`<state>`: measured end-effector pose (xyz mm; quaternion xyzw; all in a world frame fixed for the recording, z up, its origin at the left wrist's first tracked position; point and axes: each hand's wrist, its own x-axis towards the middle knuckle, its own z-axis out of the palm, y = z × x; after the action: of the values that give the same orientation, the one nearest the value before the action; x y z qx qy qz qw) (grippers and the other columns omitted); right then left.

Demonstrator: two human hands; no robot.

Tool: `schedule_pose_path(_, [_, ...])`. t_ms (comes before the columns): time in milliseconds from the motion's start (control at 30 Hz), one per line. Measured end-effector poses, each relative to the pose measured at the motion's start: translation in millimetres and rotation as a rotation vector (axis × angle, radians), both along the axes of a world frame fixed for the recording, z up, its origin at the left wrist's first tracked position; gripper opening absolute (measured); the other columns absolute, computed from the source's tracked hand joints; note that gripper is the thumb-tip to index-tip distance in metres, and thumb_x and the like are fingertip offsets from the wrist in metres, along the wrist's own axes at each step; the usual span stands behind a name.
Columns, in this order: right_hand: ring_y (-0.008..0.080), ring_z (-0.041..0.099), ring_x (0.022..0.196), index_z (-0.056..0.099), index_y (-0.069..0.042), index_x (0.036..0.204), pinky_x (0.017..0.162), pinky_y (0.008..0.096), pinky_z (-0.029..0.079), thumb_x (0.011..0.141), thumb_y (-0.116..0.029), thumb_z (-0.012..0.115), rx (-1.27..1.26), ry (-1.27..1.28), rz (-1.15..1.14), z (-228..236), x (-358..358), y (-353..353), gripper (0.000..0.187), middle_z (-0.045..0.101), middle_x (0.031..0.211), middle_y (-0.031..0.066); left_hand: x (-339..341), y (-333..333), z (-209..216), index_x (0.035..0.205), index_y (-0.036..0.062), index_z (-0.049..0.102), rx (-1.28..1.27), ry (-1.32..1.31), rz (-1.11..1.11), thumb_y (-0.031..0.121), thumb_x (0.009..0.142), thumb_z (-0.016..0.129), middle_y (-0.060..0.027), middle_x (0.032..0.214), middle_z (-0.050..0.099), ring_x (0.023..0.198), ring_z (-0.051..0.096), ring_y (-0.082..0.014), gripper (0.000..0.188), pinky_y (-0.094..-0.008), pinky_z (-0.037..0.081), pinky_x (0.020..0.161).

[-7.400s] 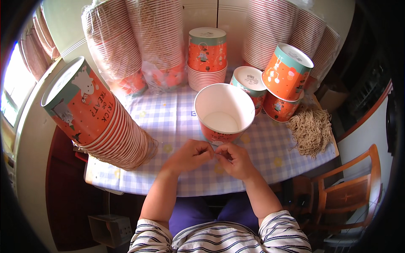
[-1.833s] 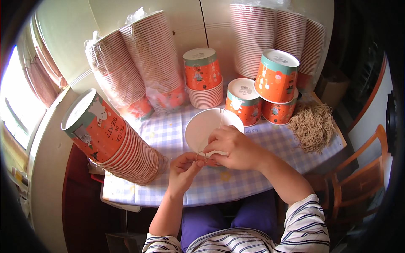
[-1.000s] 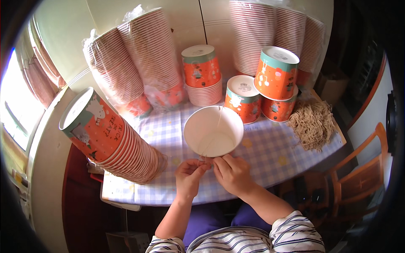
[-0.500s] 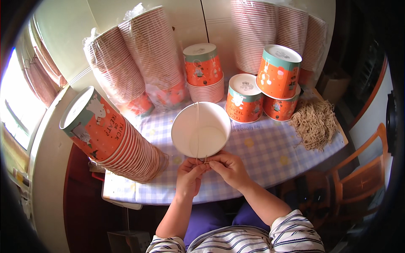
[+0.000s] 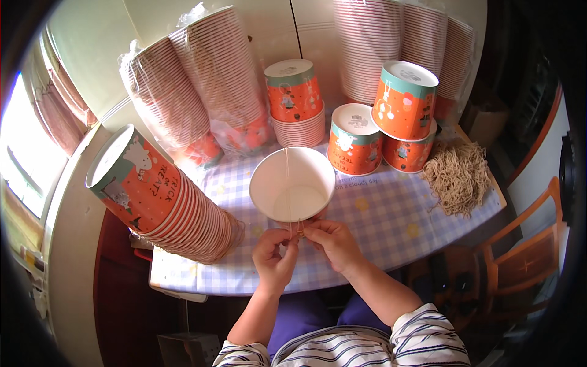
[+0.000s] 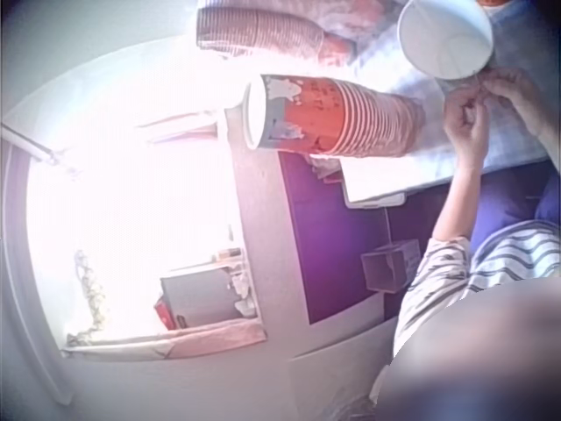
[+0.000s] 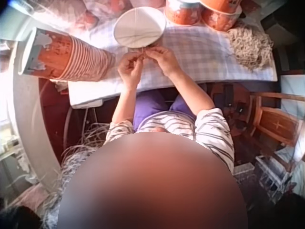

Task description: Attach string handles to decorative paper buckets.

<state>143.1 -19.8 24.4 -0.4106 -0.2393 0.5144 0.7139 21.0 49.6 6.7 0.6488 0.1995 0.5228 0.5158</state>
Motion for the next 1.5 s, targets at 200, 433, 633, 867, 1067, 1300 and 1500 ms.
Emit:
schedule_pose_path(200, [0.0031,0.045,0.061,0.068,-0.002,0.091,0.054,0.0178,0.034,0.084,-0.012,0.063,0.016,-0.026,-0.015,1.3,-1.0,-0.2,0.013,0.060,0.073,-0.0025,2.9,0.4,1.0,0.088,0.0023,0.063,0.357,0.121,0.170,-0.007,0.068,0.067,-0.0095,0.081,0.061,0.069,0.060,-0.0168,0.023,-0.0256,0.047,0.061])
schedule_pose_path(433, [0.0025,0.046,0.062,0.068,-0.003,0.091,0.054,0.0173,0.034,0.084,-0.011,0.063,0.024,-0.021,-0.010,2.0,-1.3,-0.5,0.012,0.060,0.075,-0.0023,1.9,1.9,2.3,0.087,0.0034,0.064,0.454,0.169,0.216,-0.006,0.066,0.070,-0.0096,0.081,0.062,0.070,0.061,-0.0207,0.024,-0.0272,0.048,0.062])
schedule_pose_path(633, [0.0022,0.045,0.061,0.068,-0.004,0.090,0.053,0.0172,0.032,0.084,-0.013,0.063,0.020,-0.073,-0.019,-1.7,-0.8,0.5,0.012,0.060,0.075,-0.0022,2.3,0.9,0.8,0.085,0.0029,0.063,0.407,0.203,0.247,-0.005,0.068,0.069,-0.0103,0.081,0.062,0.070,0.061,-0.0203,0.019,-0.0273,0.048,0.063])
schedule_pose_path(867, [0.0060,0.051,0.070,0.067,-0.002,0.096,0.064,0.0212,0.038,0.086,-0.019,0.062,-0.004,-0.034,-0.009,9.9,-0.5,1.0,0.020,0.064,0.084,0.0023,1.6,3.5,-11.4,0.086,0.0001,0.062,0.189,0.152,0.082,-0.004,0.074,0.065,-0.0087,0.081,0.063,0.074,0.062,-0.0160,0.013,-0.0243,0.048,0.066])
schedule_pose_path(1067, [0.0078,0.059,0.079,0.066,0.002,0.094,0.072,0.0227,0.046,0.087,-0.018,0.062,0.010,-0.127,-0.044,-10.7,5.6,6.4,0.022,0.067,0.085,0.0047,0.7,0.4,-4.1,0.089,-0.0057,0.060,-0.191,0.000,-0.105,-0.002,0.086,0.057,-0.0082,0.084,0.063,0.076,0.064,-0.0160,0.006,-0.0276,0.052,0.071])
schedule_pose_path(1300, [0.0043,0.056,0.073,0.063,0.001,0.089,0.066,0.0205,0.043,0.087,-0.018,0.061,-0.047,-0.417,-0.196,-10.1,7.1,4.8,0.018,0.065,0.077,0.0035,1.2,4.0,-4.9,0.091,-0.0054,0.060,-0.334,-0.090,-0.154,0.005,0.087,0.059,-0.0092,0.084,0.064,0.074,0.064,-0.0163,0.011,-0.0276,0.053,0.071])
schedule_pose_path(1500, [0.0074,0.059,0.073,0.064,0.002,0.092,0.067,0.0213,0.047,0.089,-0.014,0.059,0.118,-0.200,-0.140,-17.2,2.4,5.8,0.016,0.066,0.083,0.0062,3.2,3.9,-7.5,0.091,-0.0042,0.060,-0.399,-0.122,-0.196,0.005,0.087,0.059,-0.0105,0.084,0.064,0.075,0.063,-0.0170,0.010,-0.0305,0.053,0.071])
